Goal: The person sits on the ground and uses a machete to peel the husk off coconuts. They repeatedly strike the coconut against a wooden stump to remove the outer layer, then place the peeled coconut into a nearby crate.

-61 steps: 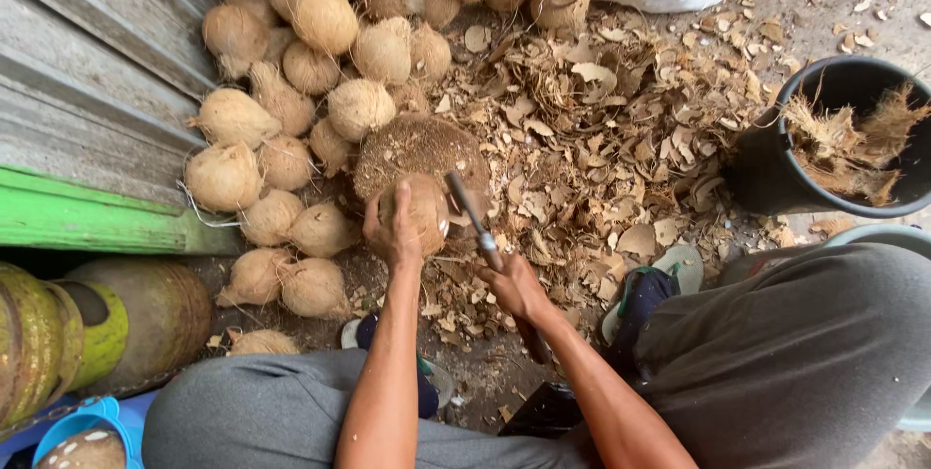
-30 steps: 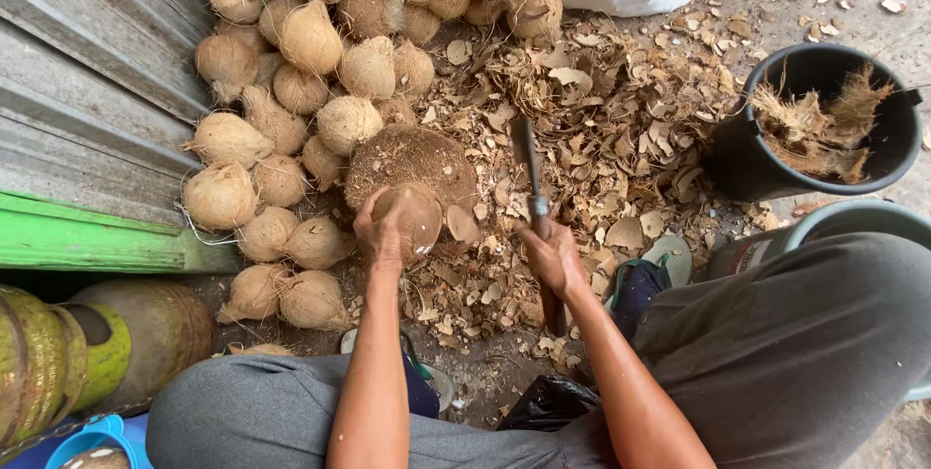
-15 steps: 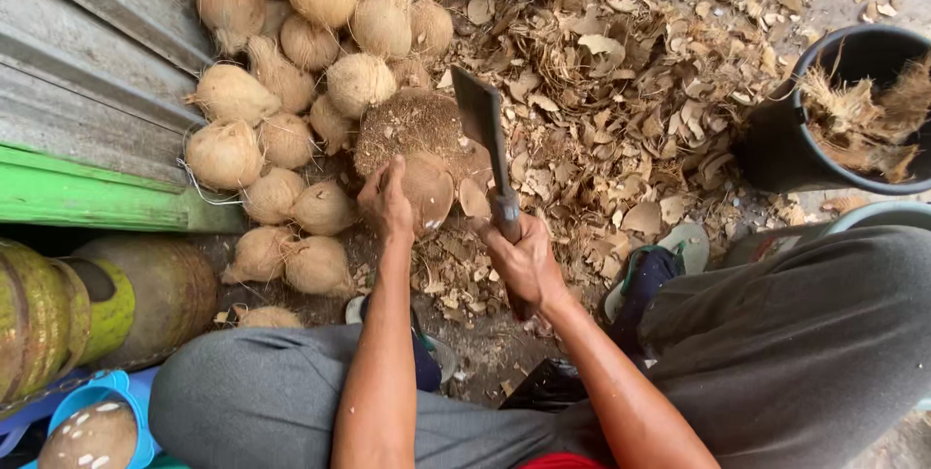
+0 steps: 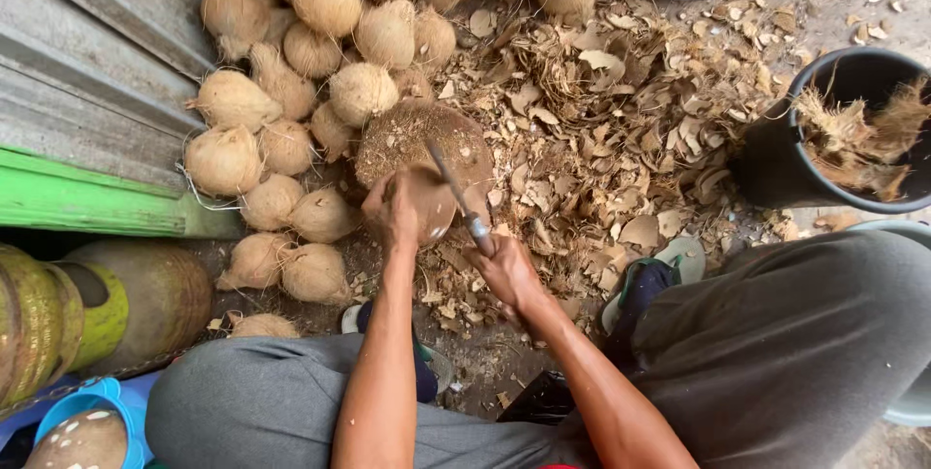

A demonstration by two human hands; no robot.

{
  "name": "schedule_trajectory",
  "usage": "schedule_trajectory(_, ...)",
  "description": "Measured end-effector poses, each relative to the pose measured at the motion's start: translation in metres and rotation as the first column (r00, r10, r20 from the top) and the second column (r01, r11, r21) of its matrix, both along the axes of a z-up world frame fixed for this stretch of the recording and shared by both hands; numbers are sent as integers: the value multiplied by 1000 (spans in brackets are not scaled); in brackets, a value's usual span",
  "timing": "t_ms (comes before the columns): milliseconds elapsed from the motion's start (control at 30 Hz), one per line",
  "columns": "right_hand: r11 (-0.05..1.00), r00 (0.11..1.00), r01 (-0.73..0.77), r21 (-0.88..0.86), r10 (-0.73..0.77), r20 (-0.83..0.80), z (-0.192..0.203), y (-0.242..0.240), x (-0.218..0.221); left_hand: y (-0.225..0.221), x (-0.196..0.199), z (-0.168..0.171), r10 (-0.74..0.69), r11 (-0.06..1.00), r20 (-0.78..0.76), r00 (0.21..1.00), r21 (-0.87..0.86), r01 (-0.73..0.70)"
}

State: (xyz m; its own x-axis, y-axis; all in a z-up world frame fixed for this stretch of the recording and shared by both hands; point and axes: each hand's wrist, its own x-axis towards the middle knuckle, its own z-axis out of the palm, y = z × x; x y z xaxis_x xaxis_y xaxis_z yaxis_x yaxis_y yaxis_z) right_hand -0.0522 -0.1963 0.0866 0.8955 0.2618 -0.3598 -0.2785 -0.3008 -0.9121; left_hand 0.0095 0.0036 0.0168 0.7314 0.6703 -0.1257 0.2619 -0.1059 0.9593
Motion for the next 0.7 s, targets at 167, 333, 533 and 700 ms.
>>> schedule_trajectory(167, 1000, 1000, 4, 17, -4, 12, -27, 1, -5, -4, -4, -11, 30, 1000, 22, 999, 7, -30)
schedule_trajectory(333, 980, 991, -95, -176, 76, -112, -54, -13, 12, -1, 1, -4, -8, 996, -90, 996, 92, 16)
schedule_trajectory(533, 973, 989, -50, -224, 16, -149, -56, -13, 4, 2, -22, 5, -67, 998, -119, 991, -29, 64)
schedule_trajectory(700, 976, 997, -40, -215, 23, -80, -32, -13, 15, 3, -12, 17, 10, 927, 75, 997, -376, 19)
